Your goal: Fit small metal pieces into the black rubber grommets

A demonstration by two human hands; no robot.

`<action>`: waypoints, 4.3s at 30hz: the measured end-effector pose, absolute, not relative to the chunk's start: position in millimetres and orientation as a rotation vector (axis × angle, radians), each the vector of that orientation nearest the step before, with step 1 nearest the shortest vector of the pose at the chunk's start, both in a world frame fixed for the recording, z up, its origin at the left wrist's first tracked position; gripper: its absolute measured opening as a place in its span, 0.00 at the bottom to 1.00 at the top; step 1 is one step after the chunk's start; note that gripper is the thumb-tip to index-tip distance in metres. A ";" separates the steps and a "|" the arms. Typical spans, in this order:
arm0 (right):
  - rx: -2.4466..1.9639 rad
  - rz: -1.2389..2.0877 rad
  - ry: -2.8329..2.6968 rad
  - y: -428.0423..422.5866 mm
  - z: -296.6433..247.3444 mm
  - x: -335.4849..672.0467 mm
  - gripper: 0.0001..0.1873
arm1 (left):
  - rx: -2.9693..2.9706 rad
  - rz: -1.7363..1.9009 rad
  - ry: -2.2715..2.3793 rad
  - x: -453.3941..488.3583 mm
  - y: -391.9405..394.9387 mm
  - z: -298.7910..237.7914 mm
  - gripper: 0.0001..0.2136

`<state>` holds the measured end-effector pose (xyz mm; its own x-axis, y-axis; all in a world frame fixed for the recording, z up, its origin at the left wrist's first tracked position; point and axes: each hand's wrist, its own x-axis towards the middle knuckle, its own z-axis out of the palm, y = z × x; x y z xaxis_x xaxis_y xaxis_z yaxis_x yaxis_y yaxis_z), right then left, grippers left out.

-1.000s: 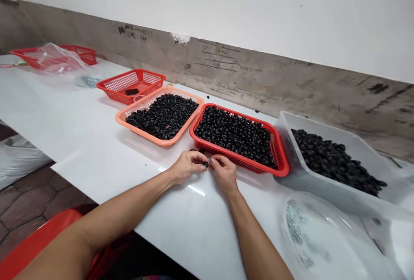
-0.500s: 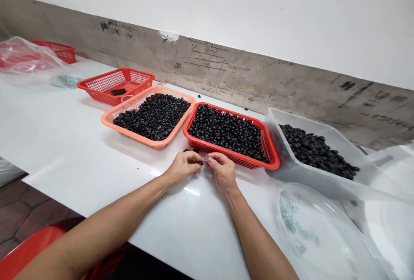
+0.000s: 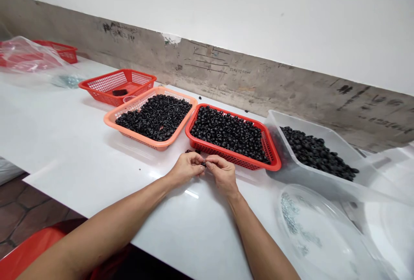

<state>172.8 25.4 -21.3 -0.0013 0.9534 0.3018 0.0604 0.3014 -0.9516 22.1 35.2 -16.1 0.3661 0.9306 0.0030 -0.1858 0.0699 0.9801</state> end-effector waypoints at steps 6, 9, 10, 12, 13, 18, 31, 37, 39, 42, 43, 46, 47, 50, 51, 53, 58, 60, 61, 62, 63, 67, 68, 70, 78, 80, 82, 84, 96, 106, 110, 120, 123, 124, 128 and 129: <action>-1.014 0.888 -1.512 23.1 -20.3 176.2 0.06 | 1.122 1.032 0.792 22.9 34.5 -13.2 0.11; -1.026 0.873 -1.538 24.2 -20.4 177.7 0.08 | 1.099 1.057 0.779 21.9 35.4 -12.3 0.13; -1.046 0.849 -1.533 25.1 -20.8 178.2 0.08 | 1.085 1.074 0.776 20.9 36.4 -11.4 0.14; -1.123 0.759 -1.504 27.5 -22.5 179.1 0.10 | 1.042 1.135 0.785 18.0 39.3 -8.7 0.15; -1.169 0.704 -1.494 28.7 -23.9 179.5 0.10 | 1.018 1.170 0.799 16.3 41.1 -7.0 0.16; -1.200 0.515 -1.701 30.3 -34.6 178.5 0.11 | 0.944 1.237 0.857 11.2 46.7 -1.8 0.16; -1.180 0.260 -2.104 32.0 -44.5 172.4 0.13 | 0.963 1.190 0.835 17.2 40.5 -5.0 0.12; -1.283 0.385 -1.798 25.6 -38.2 172.4 0.09 | 0.974 1.129 0.819 19.4 37.2 -7.7 0.14; -1.348 0.480 -1.666 25.5 -34.4 172.8 0.09 | 0.979 1.101 0.803 20.9 36.4 -9.3 0.14; -1.394 0.649 -1.456 27.3 -25.0 174.6 0.11 | 0.989 1.050 0.792 22.5 35.6 -10.7 0.13; -1.393 0.709 -1.380 28.2 -21.2 175.3 0.11 | 0.992 1.030 0.792 22.5 35.4 -10.7 0.13; -1.348 0.933 -1.161 29.0 -8.9 177.1 0.10 | 0.996 0.983 0.781 21.1 34.9 -9.7 0.13; -1.317 1.026 -1.099 27.9 -4.8 177.5 0.10 | 0.994 0.970 0.767 20.4 34.6 -9.2 0.13; -1.208 1.288 -0.988 18.8 6.5 180.7 0.11 | 0.980 0.931 0.709 18.9 32.3 -7.6 0.15; -1.182 1.347 -0.969 14.0 9.5 182.9 0.12 | 0.971 0.909 0.691 18.9 31.0 -7.0 0.15; -1.149 1.420 -0.945 2.7 13.3 189.2 0.13 | 0.948 0.853 0.664 19.6 27.8 -5.8 0.16; -1.082 1.421 -0.837 -21.3 7.1 204.0 0.11 | 0.922 0.731 0.632 23.7 18.7 -4.8 0.17; -1.081 1.409 -0.807 -25.5 1.2 206.2 0.11 | 0.926 0.705 0.644 25.3 16.1 -6.5 0.17; -1.088 1.405 -0.811 -26.7 -1.5 206.7 0.10 | 0.932 0.696 0.654 25.9 15.0 -7.6 0.16; -1.096 1.400 -0.825 -27.4 -3.8 207.0 0.10 | 0.941 0.692 0.665 26.6 14.0 -8.8 0.16; -1.106 1.392 -0.845 -27.8 -5.8 207.3 0.10 | 0.952 0.691 0.675 27.1 13.1 -9.9 0.16; -1.154 1.347 -0.955 -30.5 -10.1 207.7 0.09 | 0.989 0.690 0.696 28.9 9.4 -11.4 0.15; -1.164 1.337 -0.992 -31.7 -10.3 207.5 0.10 | 1.004 0.687 0.697 29.3 8.6 -10.9 0.14; -1.188 1.315 -1.081 -34.3 -9.7 206.4 0.09 | 1.053 0.684 0.696 29.8 7.2 -9.3 0.11; -1.344 1.097 -1.325 -39.1 -3.1 200.2 0.08 | 1.143 0.695 0.737 29.3 6.6 -5.8 0.08; -1.365 1.039 -1.371 -39.6 -3.6 198.7 0.07 | 1.179 0.692 0.739 29.0 6.4 -5.5 0.08; -1.394 0.950 -1.427 -40.6 -5.1 197.1 0.07 | 1.215 0.690 0.738 29.0 5.6 -5.0 0.08; -1.432 0.838 -1.501 -42.1 -7.1 195.6 0.06 | 1.241 0.695 0.742 29.7 4.4 -4.8 0.08; -1.398 0.475 -1.814 -49.1 -8.4 193.8 0.07 | 1.651 0.740 0.850 30.2 3.5 -16.3 0.07; -1.420 0.638 -1.672 -49.6 -10.5 192.6 0.07 | 1.892 0.676 0.847 27.5 1.7 -8.4 0.09; -1.430 0.723 -1.604 -49.8 -5.4 192.2 0.06 | 1.882 0.647 0.823 27.1 0.4 -9.7 0.08; -1.359 1.221 -1.318 -45.0 -1.5 197.7 0.05 | 1.792 0.684 0.818 27.0 -4.4 -6.0 0.07; -1.427 1.087 -1.414 -47.9 -5.2 191.8 0.04 | 1.811 0.657 0.866 28.0 -5.7 -6.4 0.07; -1.440 1.017 -1.455 -49.4 -6.1 189.6 0.04 | 1.817 0.654 0.878 28.4 -6.2 -6.9 0.08; -1.457 0.795 -1.551 -52.2 -7.0 186.6 0.05 | 1.851 0.668 0.914 29.1 -8.0 -8.6 0.09; -1.452 0.842 -1.537 -51.2 -6.7 188.3 0.05 | 1.851 0.676 0.915 29.3 -8.3 -8.4 0.09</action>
<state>188.3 -51.2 -6.7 0.0230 0.9919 0.1249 0.4282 0.1031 -0.8978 29.3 -8.3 -8.4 0.5705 0.8184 0.0680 0.3056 -0.2884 0.9074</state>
